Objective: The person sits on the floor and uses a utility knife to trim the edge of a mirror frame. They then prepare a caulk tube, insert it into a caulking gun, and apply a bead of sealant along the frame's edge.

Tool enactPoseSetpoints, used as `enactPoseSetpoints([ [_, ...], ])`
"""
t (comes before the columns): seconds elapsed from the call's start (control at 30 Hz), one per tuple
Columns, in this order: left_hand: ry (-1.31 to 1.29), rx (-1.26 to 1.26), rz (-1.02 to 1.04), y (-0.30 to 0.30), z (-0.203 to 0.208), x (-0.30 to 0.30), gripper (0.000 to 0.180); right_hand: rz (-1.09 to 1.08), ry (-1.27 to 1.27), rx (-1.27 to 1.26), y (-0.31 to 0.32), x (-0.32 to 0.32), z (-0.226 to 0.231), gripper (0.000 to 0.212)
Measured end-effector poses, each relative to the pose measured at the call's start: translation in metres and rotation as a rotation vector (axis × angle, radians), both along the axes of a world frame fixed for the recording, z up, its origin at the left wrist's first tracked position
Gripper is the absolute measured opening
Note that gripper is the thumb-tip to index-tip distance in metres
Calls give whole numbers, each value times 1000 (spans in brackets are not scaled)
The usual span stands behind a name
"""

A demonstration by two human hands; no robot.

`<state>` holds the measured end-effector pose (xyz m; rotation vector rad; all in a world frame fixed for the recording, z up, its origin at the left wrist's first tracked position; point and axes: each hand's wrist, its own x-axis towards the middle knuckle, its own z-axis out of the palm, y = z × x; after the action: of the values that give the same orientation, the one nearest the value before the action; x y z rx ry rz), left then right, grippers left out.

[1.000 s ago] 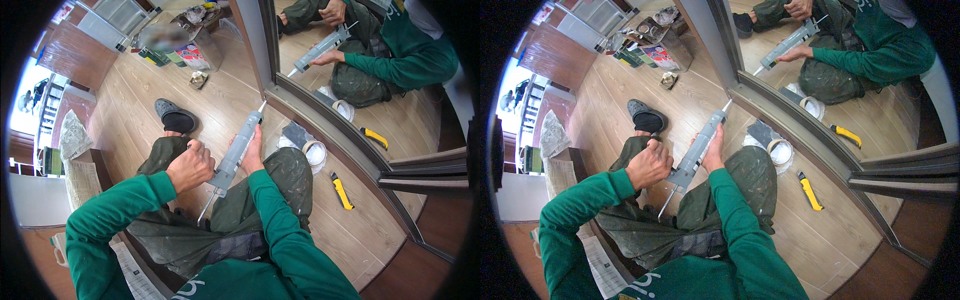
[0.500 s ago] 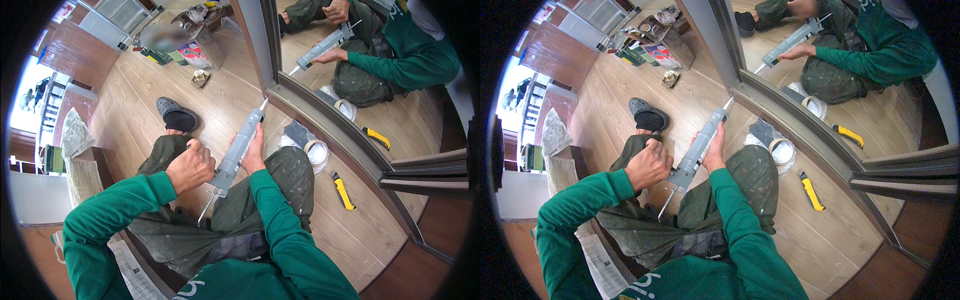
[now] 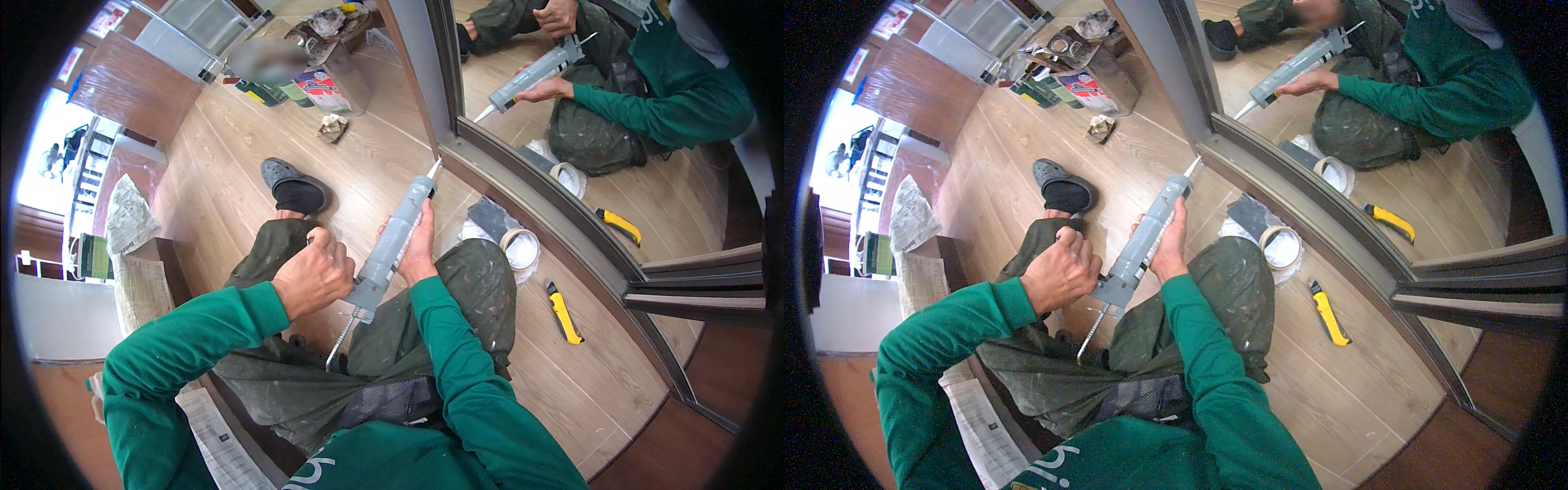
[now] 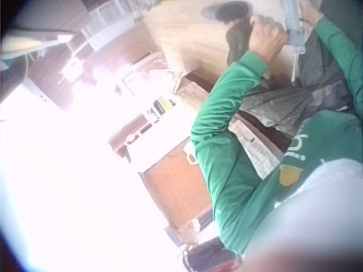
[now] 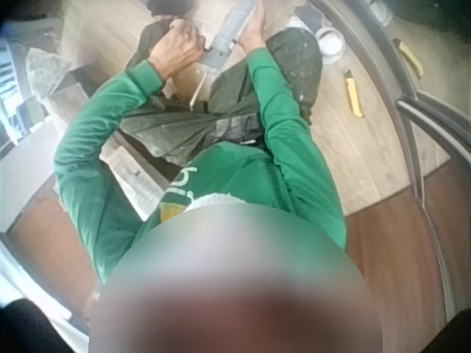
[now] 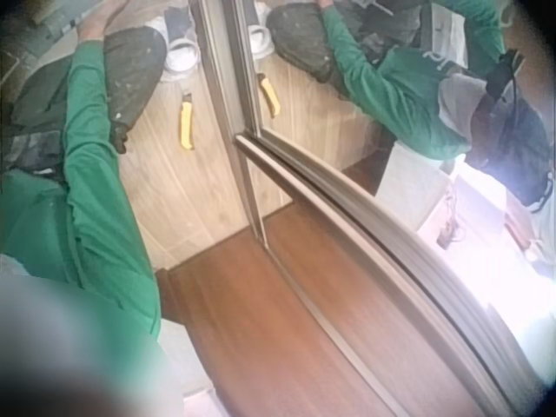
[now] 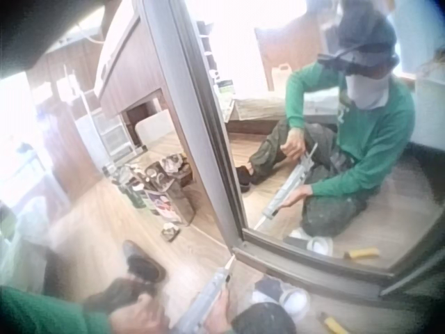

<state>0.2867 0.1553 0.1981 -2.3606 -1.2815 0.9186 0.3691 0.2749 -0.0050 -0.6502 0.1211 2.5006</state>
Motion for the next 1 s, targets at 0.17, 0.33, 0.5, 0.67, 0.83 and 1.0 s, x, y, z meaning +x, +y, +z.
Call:
enactPoseSetpoints([
  [0.17,4,-9,11,-1,3,3,21,-6,-6,23,0,2,5,69],
  [0.33,13,1,12,-2,6,8,20,-1,6,26,0,4,8,67],
  [0.5,25,-13,21,-3,12,16,20,5,20,33,0,7,12,66],
  [0.67,52,-23,27,-3,17,23,19,11,18,53,0,10,16,65],
  [0.83,61,-18,44,-8,17,25,19,14,16,54,-1,11,17,64],
  [1.0,-20,-56,93,-11,5,21,20,41,-49,-1,-7,12,6,65],
])
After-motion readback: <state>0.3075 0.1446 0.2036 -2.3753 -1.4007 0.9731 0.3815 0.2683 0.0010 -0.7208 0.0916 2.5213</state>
